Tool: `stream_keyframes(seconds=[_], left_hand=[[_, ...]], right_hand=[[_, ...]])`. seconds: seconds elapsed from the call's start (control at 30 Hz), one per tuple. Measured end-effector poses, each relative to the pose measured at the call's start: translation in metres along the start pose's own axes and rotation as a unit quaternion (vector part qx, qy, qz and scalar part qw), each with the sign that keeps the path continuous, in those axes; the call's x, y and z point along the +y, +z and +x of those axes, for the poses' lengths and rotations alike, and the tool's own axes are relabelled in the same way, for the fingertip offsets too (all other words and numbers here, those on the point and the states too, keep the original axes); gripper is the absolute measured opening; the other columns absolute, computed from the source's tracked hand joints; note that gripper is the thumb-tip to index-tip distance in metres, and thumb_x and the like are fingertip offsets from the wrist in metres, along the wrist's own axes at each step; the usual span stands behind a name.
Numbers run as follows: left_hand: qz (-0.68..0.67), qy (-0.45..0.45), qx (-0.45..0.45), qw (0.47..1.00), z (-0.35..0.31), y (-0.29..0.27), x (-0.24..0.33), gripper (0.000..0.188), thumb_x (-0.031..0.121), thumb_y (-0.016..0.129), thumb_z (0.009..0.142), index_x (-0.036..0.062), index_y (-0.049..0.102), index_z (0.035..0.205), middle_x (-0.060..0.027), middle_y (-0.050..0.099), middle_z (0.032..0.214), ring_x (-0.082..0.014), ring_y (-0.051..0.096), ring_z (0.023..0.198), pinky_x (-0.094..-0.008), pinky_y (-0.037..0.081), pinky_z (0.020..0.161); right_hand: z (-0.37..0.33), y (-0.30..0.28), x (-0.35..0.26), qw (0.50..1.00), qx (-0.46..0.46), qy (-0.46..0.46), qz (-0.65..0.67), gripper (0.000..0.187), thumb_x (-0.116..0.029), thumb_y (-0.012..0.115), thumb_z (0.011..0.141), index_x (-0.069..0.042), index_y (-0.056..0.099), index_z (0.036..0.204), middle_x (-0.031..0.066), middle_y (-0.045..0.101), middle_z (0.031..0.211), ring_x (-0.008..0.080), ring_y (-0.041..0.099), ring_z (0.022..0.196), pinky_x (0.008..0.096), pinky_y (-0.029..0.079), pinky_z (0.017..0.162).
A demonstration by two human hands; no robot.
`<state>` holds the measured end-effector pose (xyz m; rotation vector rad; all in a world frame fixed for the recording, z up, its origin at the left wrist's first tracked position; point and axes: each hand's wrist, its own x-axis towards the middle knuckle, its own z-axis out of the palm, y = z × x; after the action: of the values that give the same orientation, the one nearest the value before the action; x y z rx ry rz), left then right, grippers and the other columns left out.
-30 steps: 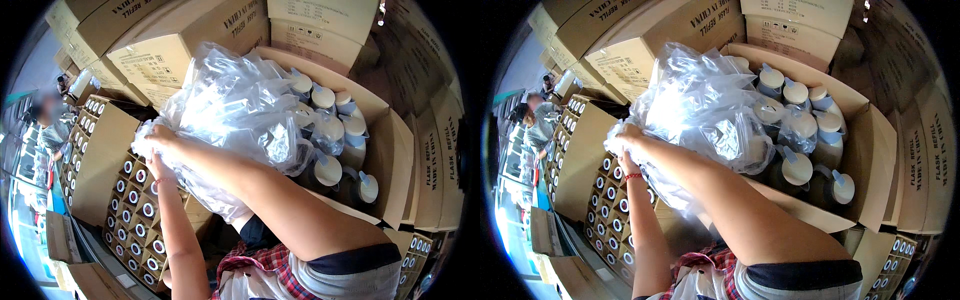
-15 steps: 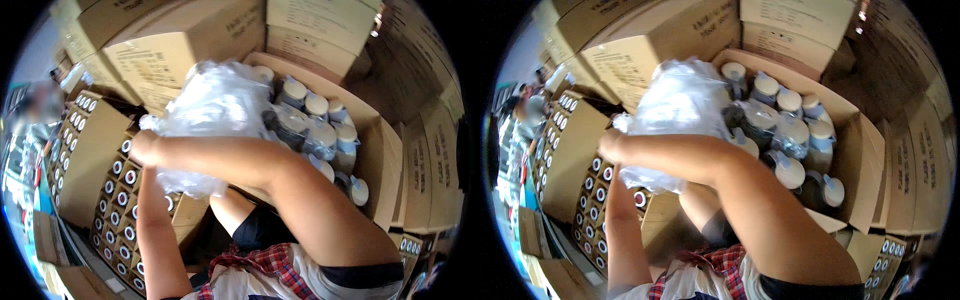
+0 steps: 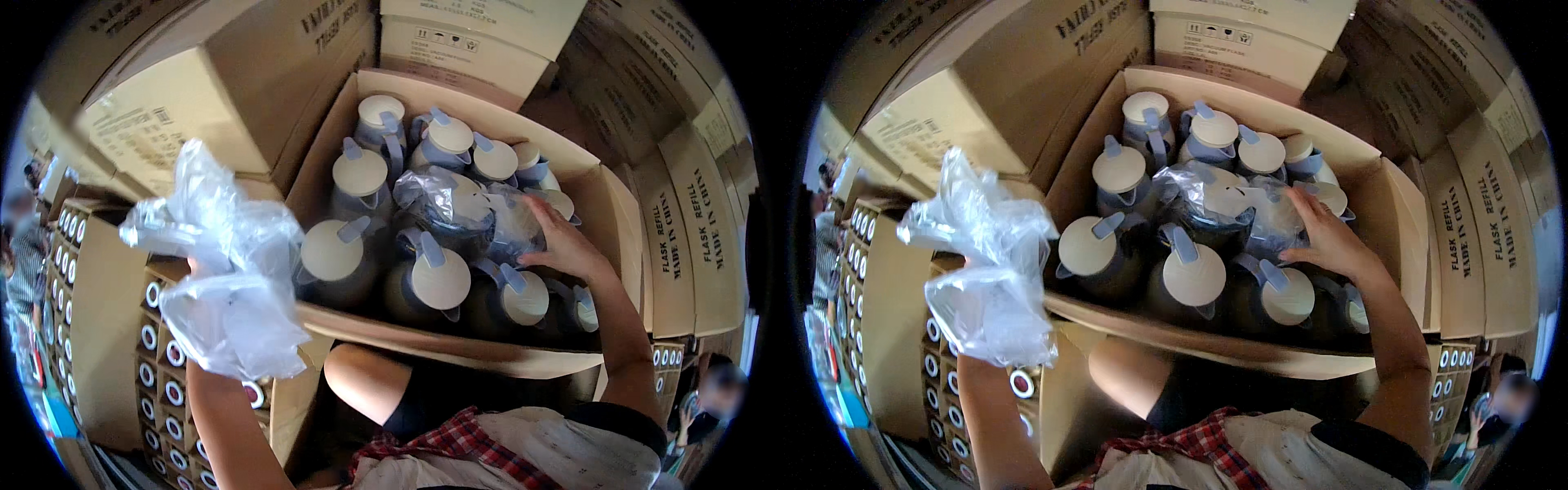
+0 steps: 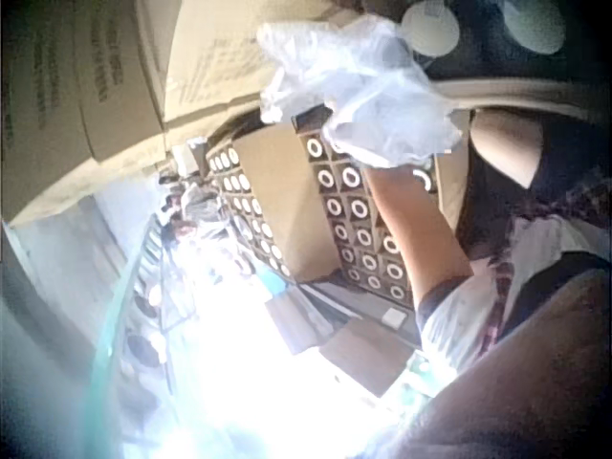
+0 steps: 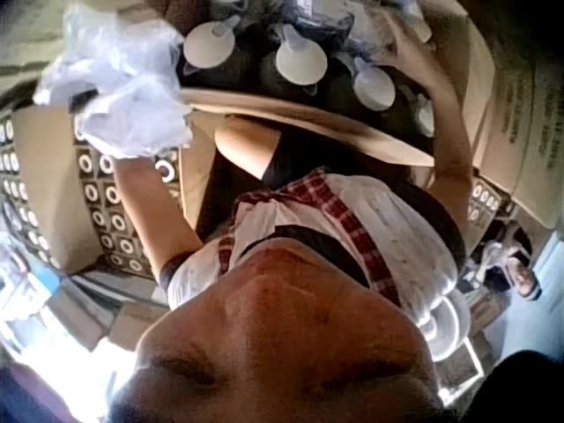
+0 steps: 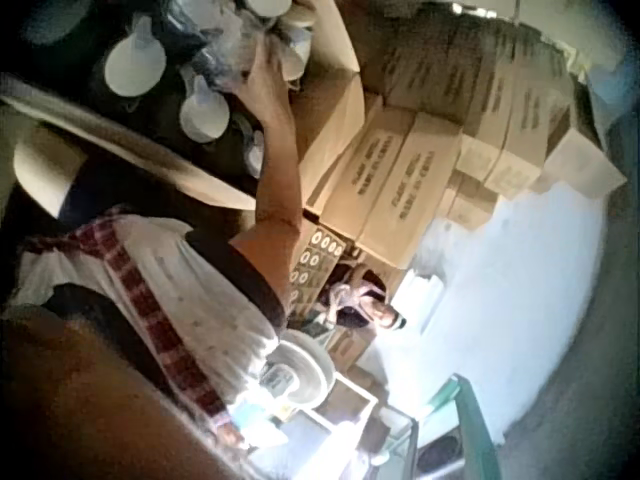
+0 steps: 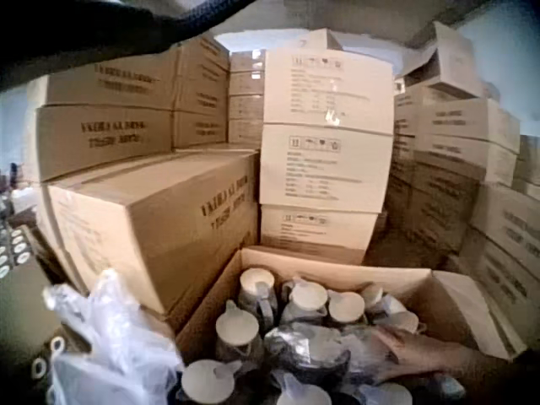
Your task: The person places white plastic rings onto the tops of small jars arranged in a cardboard box. They then pick up a beige container, open it, and place one of the jars inside before closing the lid.
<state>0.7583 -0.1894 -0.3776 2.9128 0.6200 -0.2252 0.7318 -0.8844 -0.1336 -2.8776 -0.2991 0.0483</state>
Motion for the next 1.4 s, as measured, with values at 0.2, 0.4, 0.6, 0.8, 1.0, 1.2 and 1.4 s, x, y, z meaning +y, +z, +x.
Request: stream_keyframes(seconds=[0.2,0.4,0.6,0.8,1.0,1.2,1.4], left_hand=[[0.047,0.024,-0.047,0.998,0.037,0.051,0.016,0.043,0.024,0.059,0.089,0.0034,0.051,0.125,-0.011,0.059,0.118,-0.0192,0.056,0.107,-0.0321,0.044,0.089],[-0.054,0.041,0.01,0.998,0.06,0.033,0.006,0.046,0.026,0.058,0.09,0.0044,0.048,0.129,-0.0117,0.057,0.122,-0.0202,0.054,0.111,-0.0325,0.043,0.091],[-0.434,0.063,0.168,0.883,0.085,-0.074,0.034,0.049,0.029,0.057,0.092,0.0054,0.046,0.133,-0.0124,0.056,0.126,-0.0211,0.053,0.114,-0.033,0.043,0.094],[-0.549,0.212,0.065,0.806,-0.013,-0.152,0.076,0.059,0.015,0.051,0.094,0.0078,0.025,0.146,-0.0146,0.034,0.146,-0.0224,0.036,0.132,-0.0351,0.029,0.108],[0.11,0.246,0.125,0.955,-0.085,-0.022,0.149,0.047,0.03,0.058,0.077,0.0062,0.06,0.117,-0.0165,0.059,0.117,-0.0287,0.052,0.114,-0.0373,0.04,0.1],[0.199,0.254,0.059,0.945,-0.078,-0.03,0.087,0.047,0.026,0.059,0.082,0.0042,0.054,0.123,-0.0146,0.059,0.115,-0.0323,0.053,0.112,-0.0428,0.042,0.094],[-0.494,0.232,0.264,0.795,-0.202,-0.198,0.178,0.026,0.005,0.054,0.092,0.0011,0.051,0.118,-0.015,0.051,0.129,-0.0205,0.053,0.109,-0.0317,0.044,0.093]], right_hand=[[0.005,0.004,-0.003,0.974,0.163,-0.034,0.156,0.008,0.002,0.061,0.084,0.0,0.064,0.09,0.0105,0.064,0.089,0.024,0.063,0.077,0.0354,0.051,0.069],[0.019,-0.012,-0.038,0.995,0.012,-0.037,-0.093,0.068,-0.014,0.073,0.075,-0.009,0.04,0.135,0.0149,0.039,0.14,0.0315,0.04,0.128,0.0402,0.039,0.102],[0.019,0.026,0.026,0.982,0.059,-0.148,-0.104,0.025,-0.012,0.07,0.075,-0.001,0.065,0.097,0.0111,0.055,0.125,0.0281,0.054,0.111,0.0378,0.043,0.094],[0.037,-0.005,-0.019,0.96,0.092,-0.222,0.143,0.01,-0.007,0.066,0.076,-0.001,0.066,0.083,0.0145,0.056,0.124,0.0324,0.055,0.11,0.0376,0.044,0.092],[0.087,0.024,-0.026,0.952,0.046,-0.303,0.015,0.008,-0.004,0.061,0.079,-0.001,0.065,0.085,0.0153,0.06,0.111,0.0308,0.058,0.102,0.0366,0.046,0.083],[0.086,-0.034,-0.05,0.928,0.044,-0.165,0.332,0.013,-0.008,0.06,0.089,-0.002,0.065,0.099,-0.0016,0.059,0.082,0.0075,0.053,0.076,0.0241,0.045,0.068],[0.081,-0.095,-0.195,0.819,-0.11,-0.339,0.449,0.021,-0.02,0.068,0.084,-0.004,0.067,0.098,0.0024,0.063,0.082,0.0095,0.056,0.072,0.0253,0.047,0.065]])
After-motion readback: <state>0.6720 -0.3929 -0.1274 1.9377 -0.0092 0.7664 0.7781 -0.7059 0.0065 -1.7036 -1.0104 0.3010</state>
